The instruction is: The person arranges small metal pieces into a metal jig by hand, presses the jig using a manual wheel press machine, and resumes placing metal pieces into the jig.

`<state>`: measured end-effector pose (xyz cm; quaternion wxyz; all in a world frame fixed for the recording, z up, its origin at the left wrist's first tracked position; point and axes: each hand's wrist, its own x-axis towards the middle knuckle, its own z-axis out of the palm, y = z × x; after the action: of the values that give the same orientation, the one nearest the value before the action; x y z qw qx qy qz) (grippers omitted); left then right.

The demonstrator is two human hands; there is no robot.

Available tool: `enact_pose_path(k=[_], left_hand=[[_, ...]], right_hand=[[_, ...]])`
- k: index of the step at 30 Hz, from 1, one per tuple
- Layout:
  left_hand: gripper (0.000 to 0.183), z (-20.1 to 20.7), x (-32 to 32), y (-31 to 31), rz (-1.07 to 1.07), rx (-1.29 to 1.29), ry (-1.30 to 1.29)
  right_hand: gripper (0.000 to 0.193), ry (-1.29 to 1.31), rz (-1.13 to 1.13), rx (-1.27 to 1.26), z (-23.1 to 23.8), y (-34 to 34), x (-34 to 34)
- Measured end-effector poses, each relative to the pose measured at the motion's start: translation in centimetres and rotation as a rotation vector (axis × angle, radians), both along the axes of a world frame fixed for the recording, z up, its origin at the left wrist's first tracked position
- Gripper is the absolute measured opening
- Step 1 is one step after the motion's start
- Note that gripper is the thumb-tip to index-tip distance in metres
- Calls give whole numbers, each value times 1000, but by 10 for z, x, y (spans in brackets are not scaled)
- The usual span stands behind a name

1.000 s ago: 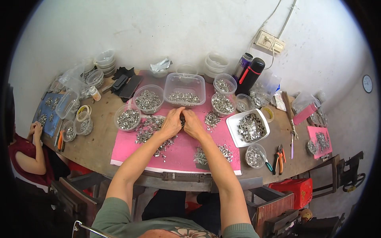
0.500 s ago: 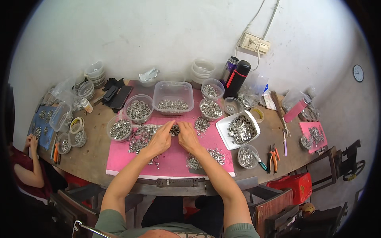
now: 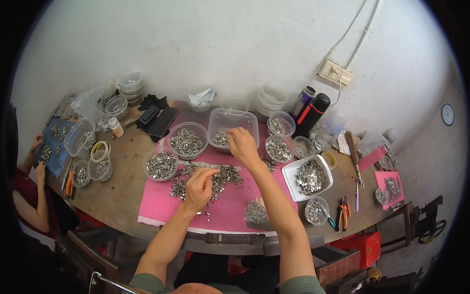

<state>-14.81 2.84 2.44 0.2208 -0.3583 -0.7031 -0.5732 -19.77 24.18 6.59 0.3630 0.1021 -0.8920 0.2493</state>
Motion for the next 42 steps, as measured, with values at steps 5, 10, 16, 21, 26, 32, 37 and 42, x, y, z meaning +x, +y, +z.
enact_pose_path(k=[5, 10, 16, 21, 26, 32, 37, 42], left_hand=[[34, -5, -3, -2, 27, 2, 18], [33, -2, -1, 3, 2, -15, 57], [28, -10, -6, -5, 16, -32, 48], [26, -10, -6, -5, 12, -45, 65], [26, -4, -9, -2, 50, -16, 120], [26, 0, -10, -3, 62, 5, 133], [31, 1, -8, -6, 57, -50, 127], [124, -8, 6, -4, -19, -448, 116]], right_hand=[[46, -648, 40, 79, -30, 16, -70], [50, -753, 153, 381, -58, 45, -87], [48, -656, -43, 266, -42, 11, -68], [42, -619, -121, 71, -39, 13, -69], [47, -688, -281, -111, -43, 41, -92], [46, -773, -299, -422, -39, 49, -103], [28, -777, -175, -841, -19, 41, -86], [27, -731, -62, -945, 42, 13, -36]])
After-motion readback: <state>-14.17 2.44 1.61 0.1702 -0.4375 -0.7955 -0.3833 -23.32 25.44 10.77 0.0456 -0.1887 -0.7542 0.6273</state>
